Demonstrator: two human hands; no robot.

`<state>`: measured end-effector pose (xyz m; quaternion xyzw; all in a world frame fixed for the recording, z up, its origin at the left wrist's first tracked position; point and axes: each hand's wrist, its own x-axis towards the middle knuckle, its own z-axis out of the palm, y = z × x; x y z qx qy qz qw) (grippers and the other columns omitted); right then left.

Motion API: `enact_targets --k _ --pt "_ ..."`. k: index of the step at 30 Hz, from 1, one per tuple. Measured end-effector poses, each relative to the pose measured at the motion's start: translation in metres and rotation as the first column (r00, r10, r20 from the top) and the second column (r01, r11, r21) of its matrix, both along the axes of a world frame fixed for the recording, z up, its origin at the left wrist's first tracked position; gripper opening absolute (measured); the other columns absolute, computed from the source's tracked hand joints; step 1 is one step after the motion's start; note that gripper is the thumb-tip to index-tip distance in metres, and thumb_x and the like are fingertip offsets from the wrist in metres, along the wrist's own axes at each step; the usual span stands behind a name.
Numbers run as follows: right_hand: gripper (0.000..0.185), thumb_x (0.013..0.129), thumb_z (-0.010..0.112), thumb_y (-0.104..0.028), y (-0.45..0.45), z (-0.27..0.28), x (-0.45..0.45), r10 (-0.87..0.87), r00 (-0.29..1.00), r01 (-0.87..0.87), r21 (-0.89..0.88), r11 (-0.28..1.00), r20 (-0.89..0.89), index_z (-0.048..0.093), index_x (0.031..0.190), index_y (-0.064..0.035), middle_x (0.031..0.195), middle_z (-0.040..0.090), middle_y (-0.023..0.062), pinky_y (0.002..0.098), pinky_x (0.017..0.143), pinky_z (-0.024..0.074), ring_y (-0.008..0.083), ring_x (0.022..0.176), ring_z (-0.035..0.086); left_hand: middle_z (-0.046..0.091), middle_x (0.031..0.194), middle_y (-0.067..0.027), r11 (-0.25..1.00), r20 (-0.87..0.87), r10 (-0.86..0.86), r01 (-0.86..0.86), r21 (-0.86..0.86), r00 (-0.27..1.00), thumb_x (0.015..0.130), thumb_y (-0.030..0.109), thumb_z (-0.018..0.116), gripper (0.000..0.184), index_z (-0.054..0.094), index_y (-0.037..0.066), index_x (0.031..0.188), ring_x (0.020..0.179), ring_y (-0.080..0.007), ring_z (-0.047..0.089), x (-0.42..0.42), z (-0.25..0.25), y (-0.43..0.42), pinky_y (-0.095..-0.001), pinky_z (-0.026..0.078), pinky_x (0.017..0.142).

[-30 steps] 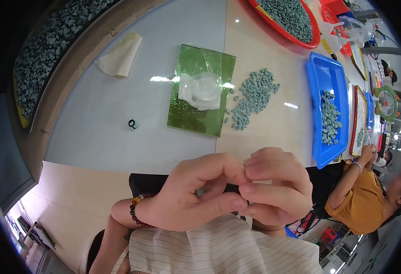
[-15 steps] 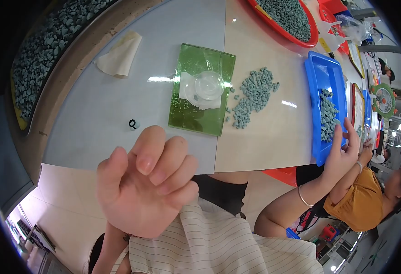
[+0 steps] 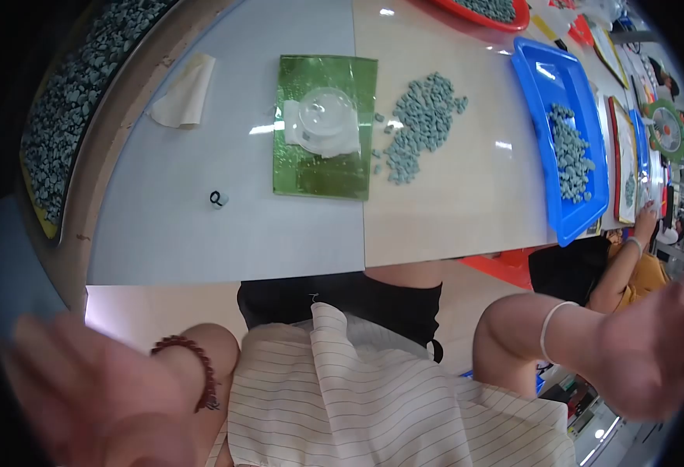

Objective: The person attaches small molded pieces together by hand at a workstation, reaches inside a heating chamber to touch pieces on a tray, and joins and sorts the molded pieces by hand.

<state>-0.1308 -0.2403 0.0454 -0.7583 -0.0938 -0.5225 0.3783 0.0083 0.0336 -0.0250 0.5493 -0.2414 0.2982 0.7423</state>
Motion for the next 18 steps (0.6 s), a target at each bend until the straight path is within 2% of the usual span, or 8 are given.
enact_targets --k 1,2,3,4,6,9,13,18 --pt "0.053 0.097 0.026 -0.041 0.011 0.007 0.014 0.081 0.997 -0.08 -0.079 0.994 0.012 0.02 0.144 -0.0162 0.141 0.034 0.0046 0.035 0.084 0.0435 0.0219 0.12 0.044 0.035 0.09 -0.0041 0.963 -0.016 -0.172 0.171 0.209 0.985 0.086 0.028 0.053 0.031 0.031 0.014 0.102 0.072 -0.0144 0.033 0.001 0.023 0.001 -0.0275 0.024 0.058" --pt "0.053 0.097 0.026 -0.041 0.012 0.006 0.01 0.076 0.997 -0.075 -0.07 0.995 0.013 0.02 0.144 -0.0162 0.141 0.034 0.0046 0.035 0.084 0.0435 0.0219 0.12 0.044 0.037 0.102 -0.0041 0.854 -0.068 -0.33 0.328 0.404 0.942 0.084 0.032 0.058 0.057 0.02 0.019 0.124 0.071 -0.0148 0.035 0.003 0.057 0.003 -0.0263 0.026 0.056" --pt "0.052 0.097 0.026 -0.041 0.013 0.006 0.007 0.073 0.997 -0.072 -0.057 0.996 0.016 0.02 0.143 -0.0162 0.141 0.034 0.0046 0.0349 0.084 0.0435 0.0218 0.12 0.044 0.039 0.113 -0.0042 0.681 -0.15 -0.463 0.459 0.571 0.874 0.083 0.036 0.063 0.084 0.008 0.024 0.145 0.071 -0.0153 0.038 0.002 0.076 0.005 -0.0251 0.027 0.053" --pt "0.052 0.097 0.027 -0.041 0.02 0.004 0.003 0.029 0.999 -0.027 -0.038 0.999 0.045 0.02 0.143 -0.0162 0.141 0.034 0.0046 0.0349 0.084 0.0435 0.0218 0.12 0.044 0.039 0.113 -0.0042 0.651 -0.133 -0.5 0.472 0.595 0.856 0.083 0.036 0.063 0.084 0.008 0.024 0.145 0.071 -0.0153 0.038 0.01 0.082 0.004 -0.0251 0.027 0.053" --pt "0.052 0.097 0.027 -0.041 0.013 0.006 0.009 0.059 0.991 -0.049 -0.088 0.995 0.124 0.02 0.143 -0.0162 0.141 0.034 0.0046 0.0348 0.084 0.0434 0.0218 0.12 0.044 0.039 0.113 -0.0041 0.7 -0.029 -0.479 0.402 0.591 0.877 0.083 0.035 0.063 0.083 0.009 0.024 0.144 0.071 -0.0151 0.037 -0.002 0.085 0.027 -0.0249 0.027 0.053" --pt "0.051 0.097 0.027 -0.04 0.018 0.012 -0.003 0.076 0.995 -0.073 -0.051 0.996 0.062 0.021 0.142 -0.0162 0.14 0.035 0.0046 0.0347 0.084 0.0434 0.0217 0.119 0.044 0.039 0.111 -0.0038 0.704 -0.085 -0.458 0.419 0.574 0.885 0.083 0.035 0.063 0.08 0.01 0.023 0.142 0.07 -0.0148 0.037 0.003 0.085 0.057 -0.0247 0.027 0.053" --pt "0.051 0.097 0.028 -0.04 0.018 0.014 -0.006 0.078 0.995 -0.075 -0.045 0.996 0.07 0.021 0.141 -0.0161 0.14 0.035 0.0046 0.0345 0.084 0.0433 0.0217 0.119 0.044 0.039 0.109 -0.0035 0.72 -0.06 -0.453 0.404 0.564 0.89 0.083 0.034 0.062 0.077 0.011 0.023 0.14 0.069 -0.0143 0.037 0.002 0.083 0.001 -0.0244 0.026 0.052" --pt "0.05 0.097 0.028 -0.04 0.021 0.01 -0.003 0.082 0.992 -0.081 -0.017 0.997 0.096 0.022 0.14 -0.0161 0.139 0.035 0.0046 0.0344 0.085 0.0432 0.0216 0.119 0.044 0.039 0.107 -0.0031 0.729 -0.026 -0.441 0.375 0.572 0.897 0.083 0.033 0.062 0.073 0.013 0.022 0.137 0.068 -0.0138 0.037 0.004 0.086 -0.012 -0.024 0.026 0.052"
